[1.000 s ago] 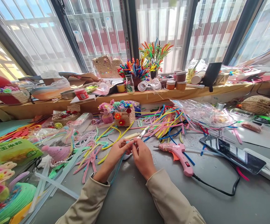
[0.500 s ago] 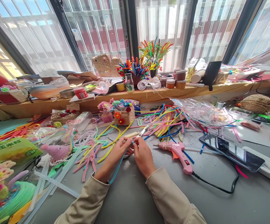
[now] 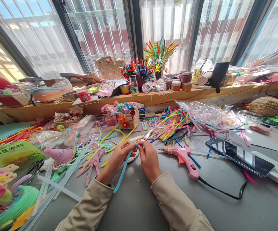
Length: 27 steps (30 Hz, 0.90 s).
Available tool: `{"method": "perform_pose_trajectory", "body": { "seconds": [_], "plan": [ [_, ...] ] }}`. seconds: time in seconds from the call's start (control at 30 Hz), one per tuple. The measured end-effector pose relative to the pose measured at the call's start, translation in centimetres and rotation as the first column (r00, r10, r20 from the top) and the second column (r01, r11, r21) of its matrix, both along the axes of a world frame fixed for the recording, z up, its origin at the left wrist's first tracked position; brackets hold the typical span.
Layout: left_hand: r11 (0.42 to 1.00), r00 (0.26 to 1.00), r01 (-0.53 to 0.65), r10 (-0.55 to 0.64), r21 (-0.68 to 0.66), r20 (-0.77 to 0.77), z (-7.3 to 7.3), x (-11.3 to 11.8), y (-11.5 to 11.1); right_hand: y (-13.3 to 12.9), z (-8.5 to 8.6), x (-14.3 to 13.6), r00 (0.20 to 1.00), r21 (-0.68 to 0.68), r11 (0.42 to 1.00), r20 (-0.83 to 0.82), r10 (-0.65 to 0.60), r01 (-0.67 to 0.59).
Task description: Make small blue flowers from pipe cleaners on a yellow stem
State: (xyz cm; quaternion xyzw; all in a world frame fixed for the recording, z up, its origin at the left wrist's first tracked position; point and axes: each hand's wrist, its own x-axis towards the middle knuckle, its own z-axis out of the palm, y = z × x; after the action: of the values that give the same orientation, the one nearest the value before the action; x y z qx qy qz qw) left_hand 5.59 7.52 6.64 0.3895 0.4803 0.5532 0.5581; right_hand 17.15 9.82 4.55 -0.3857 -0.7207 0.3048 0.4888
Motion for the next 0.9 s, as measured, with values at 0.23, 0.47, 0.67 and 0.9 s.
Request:
{"method": "perform_pose_trajectory", "body": {
  "seconds": [0.23,0.47,0.67,0.9],
  "plan": [
    [0.999,0.999,0.032,-0.032,0.003,-0.001,-0.22,0.12,0.02,-0.18,0.16,0.14,0.999,0.044,0.998,-0.003,-0.05,0.05],
    [1.0,1.0,0.012,-0.012,-0.008,-0.012,-0.31,0.17,0.12,-0.3,-0.03,0.2,0.998,0.035,0.998,0.026,-0.056,0.055],
    [1.0,0.995,-0.022,0.021,-0.003,-0.1,0.23,0.6,0.03,-0.26,-0.04,0.16,0.997,0.04,0.997,0.008,-0.072,0.072],
    [0.999,0.994,-0.035,0.037,0.027,-0.105,0.15,0.65,-0.16,-0.37,-0.07,0.15,0.997,0.04,0.996,0.016,-0.078,0.078]
  ]
}}
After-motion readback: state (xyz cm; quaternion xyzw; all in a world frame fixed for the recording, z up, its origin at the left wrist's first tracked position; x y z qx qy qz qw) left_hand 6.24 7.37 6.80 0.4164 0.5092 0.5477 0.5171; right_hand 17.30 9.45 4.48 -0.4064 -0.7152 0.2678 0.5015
